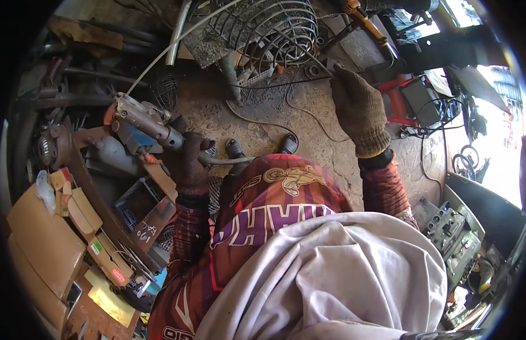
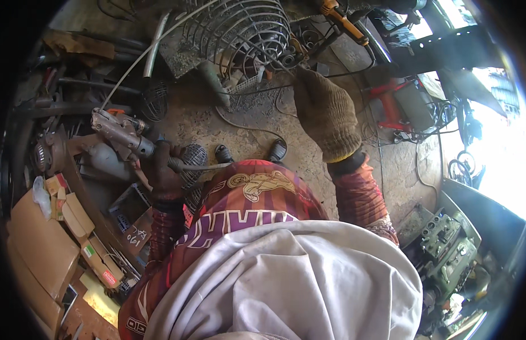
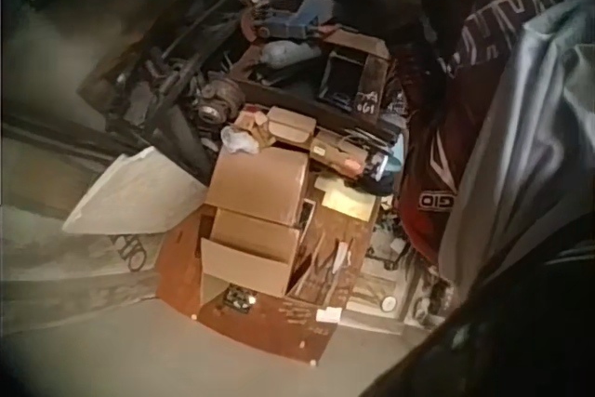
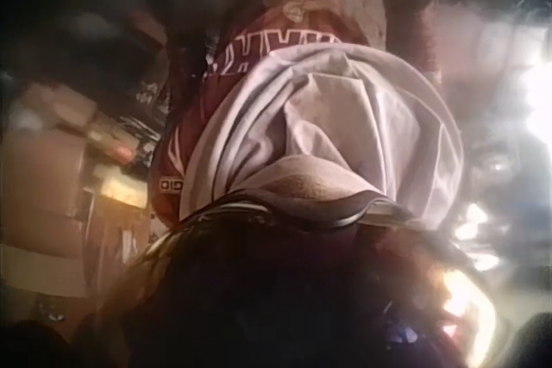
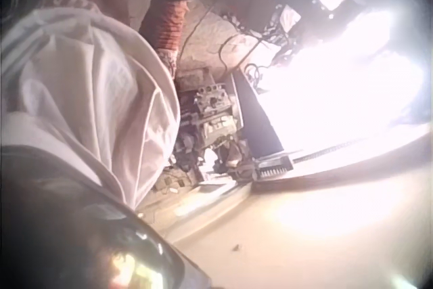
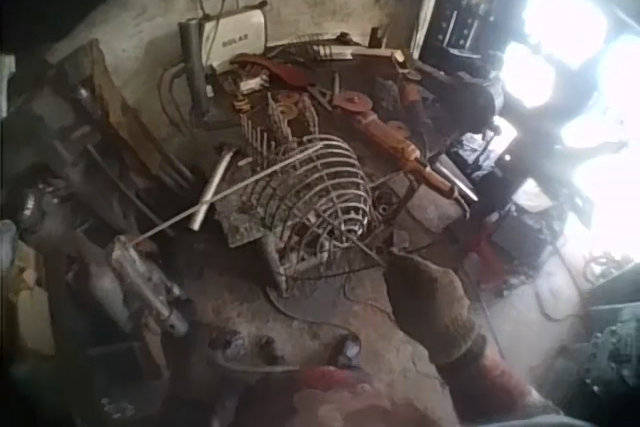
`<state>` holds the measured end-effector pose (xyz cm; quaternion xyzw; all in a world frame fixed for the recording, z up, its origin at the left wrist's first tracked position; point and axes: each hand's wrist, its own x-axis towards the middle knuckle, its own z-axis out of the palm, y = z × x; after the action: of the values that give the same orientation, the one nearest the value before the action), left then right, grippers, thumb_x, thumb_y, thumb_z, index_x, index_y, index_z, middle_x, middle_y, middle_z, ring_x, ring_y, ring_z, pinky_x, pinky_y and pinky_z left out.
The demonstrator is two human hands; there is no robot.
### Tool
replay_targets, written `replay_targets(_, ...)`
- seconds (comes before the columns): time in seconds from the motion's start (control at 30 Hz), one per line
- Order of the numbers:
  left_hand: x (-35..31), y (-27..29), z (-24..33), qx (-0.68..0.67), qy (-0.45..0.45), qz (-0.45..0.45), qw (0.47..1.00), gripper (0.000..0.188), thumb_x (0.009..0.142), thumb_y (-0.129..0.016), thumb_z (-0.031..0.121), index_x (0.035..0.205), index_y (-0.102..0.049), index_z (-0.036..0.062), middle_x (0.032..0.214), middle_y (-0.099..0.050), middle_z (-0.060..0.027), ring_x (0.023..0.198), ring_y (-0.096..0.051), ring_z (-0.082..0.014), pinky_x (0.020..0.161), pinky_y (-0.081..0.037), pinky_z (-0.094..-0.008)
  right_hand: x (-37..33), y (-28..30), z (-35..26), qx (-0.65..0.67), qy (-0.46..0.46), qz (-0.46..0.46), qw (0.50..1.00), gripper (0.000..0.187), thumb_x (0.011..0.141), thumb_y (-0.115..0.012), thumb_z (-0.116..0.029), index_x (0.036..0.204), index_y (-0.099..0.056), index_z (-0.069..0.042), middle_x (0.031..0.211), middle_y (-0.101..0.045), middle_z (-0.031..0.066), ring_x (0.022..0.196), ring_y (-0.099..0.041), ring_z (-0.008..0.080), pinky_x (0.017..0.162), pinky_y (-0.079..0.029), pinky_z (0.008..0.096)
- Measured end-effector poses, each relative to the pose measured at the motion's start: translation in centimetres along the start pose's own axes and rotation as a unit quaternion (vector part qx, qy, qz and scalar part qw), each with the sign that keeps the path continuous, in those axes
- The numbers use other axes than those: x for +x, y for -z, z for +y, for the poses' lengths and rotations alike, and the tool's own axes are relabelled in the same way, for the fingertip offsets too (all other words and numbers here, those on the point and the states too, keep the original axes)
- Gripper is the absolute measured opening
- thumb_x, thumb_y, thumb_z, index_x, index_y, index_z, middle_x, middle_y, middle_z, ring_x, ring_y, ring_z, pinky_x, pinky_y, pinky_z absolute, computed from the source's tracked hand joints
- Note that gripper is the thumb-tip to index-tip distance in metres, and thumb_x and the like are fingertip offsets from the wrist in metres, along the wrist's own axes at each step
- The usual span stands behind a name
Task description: The person welds a curved metal wire to a circular frame by hand using a welding tool, resulting in the two pieces being joined.
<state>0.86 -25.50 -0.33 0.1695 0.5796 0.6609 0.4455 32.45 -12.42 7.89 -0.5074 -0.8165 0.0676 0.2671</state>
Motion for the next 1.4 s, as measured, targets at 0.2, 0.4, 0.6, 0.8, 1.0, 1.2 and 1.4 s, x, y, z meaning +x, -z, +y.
replay_targets(0.2, 1.4, 1.6, 0.3, 0.086, -0.018, -0.019, 0.996, 0.024, 0.081, -0.071, 0.012, 0.1, -0.061, -0.0006, 0.077, -0.065, -0.0076, 0.069, -0.066, -0.0187, 0.067, -0.057, -0.0345, 0.2, -0.9, -2.0, 0.002, -0.037, 0.006, 0.999, 0.024, 0.097, -0.061, -0.02, 0.116, -0.067, -0.005, 0.101, -0.072, 0.0189, 0.09, -0.07, 0.0397, 0.075, -0.057, 0.0451)
replay_targets(0.4, 1.3, 1.8, 1.0, 0.13, -0.03, -0.038, 0.99, 0.031, 0.081, -0.07, 0.014, 0.107, -0.06, -0.0014, 0.076, -0.065, -0.0073, 0.069, -0.067, -0.0183, 0.065, -0.055, -0.0322, 1.1, -1.8, -2.4, -0.005, -0.034, 0.018, 0.999, 0.027, 0.098, -0.061, -0.021, 0.12, -0.065, -0.006, 0.102, -0.071, 0.0169, 0.086, -0.071, 0.0375, 0.072, -0.058, 0.044)
replay_targets(0.6, 0.4, 1.6, 0.7, 0.112, -0.033, -0.03, 0.993, 0.023, 0.085, -0.067, 0.008, 0.103, -0.055, 0.0001, 0.08, -0.058, -0.0056, 0.07, -0.062, -0.0159, 0.069, -0.058, -0.0348, 2.0, -1.5, -2.6, -0.051, -0.011, 0.019, 0.998, 0.029, 0.097, -0.063, -0.022, 0.122, -0.065, -0.008, 0.102, -0.072, 0.0151, 0.087, -0.072, 0.0357, 0.072, -0.058, 0.0423)
replay_targets(0.8, -0.7, 1.2, 0.3, 0.11, -0.024, 0.002, 0.994, 0.053, 0.08, -0.067, 0.01, 0.127, -0.05, -0.0085, 0.081, -0.062, -0.0062, 0.069, -0.062, -0.0149, 0.064, -0.052, -0.0284, 2.3, -0.8, -2.4, -0.041, -0.047, -0.014, 0.998, 0.03, 0.096, -0.064, -0.027, 0.12, -0.069, -0.009, 0.101, -0.074, 0.0161, 0.093, -0.073, 0.0346, 0.077, -0.057, 0.0407)
replay_targets(1.0, -1.1, 1.0, -0.4, 0.08, -0.04, 0.005, 0.996, 0.052, 0.084, -0.068, 0.007, 0.131, -0.05, -0.0067, 0.096, -0.061, -0.0086, 0.075, -0.061, -0.0151, 0.067, -0.054, -0.0304, 3.5, -0.7, -3.3, -0.027, -0.065, -0.028, 0.997, 0.03, 0.097, -0.063, -0.03, 0.119, -0.069, -0.011, 0.1, -0.073, 0.0165, 0.093, -0.072, 0.036, 0.077, -0.057, 0.041)
replay_targets(1.2, -1.5, 1.9, -0.9, 0.12, -0.047, 0.021, 0.992, 0.051, 0.091, -0.066, 0.008, 0.139, -0.05, -0.0011, 0.105, -0.058, -0.0073, 0.079, -0.059, -0.0145, 0.07, -0.056, -0.0302, 3.4, -2.3, -1.7, -0.025, -0.045, -0.018, 0.999, 0.029, 0.097, -0.065, -0.03, 0.119, -0.069, -0.011, 0.102, -0.074, 0.0157, 0.094, -0.072, 0.035, 0.078, -0.058, 0.0402)
replay_targets(1.4, -2.1, 6.4, -0.9, 0.118, -0.073, -0.018, 0.99, 0.055, 0.093, -0.065, 0.007, 0.144, -0.045, 0.0014, 0.117, -0.056, -0.0086, 0.084, -0.062, -0.0156, 0.065, -0.055, -0.0288, 3.6, -2.5, -2.1, 0.007, -0.075, -0.008, 0.997, 0.029, 0.096, -0.067, -0.028, 0.117, -0.07, -0.008, 0.101, -0.074, 0.0172, 0.092, -0.073, 0.0335, 0.077, -0.057, 0.0388)
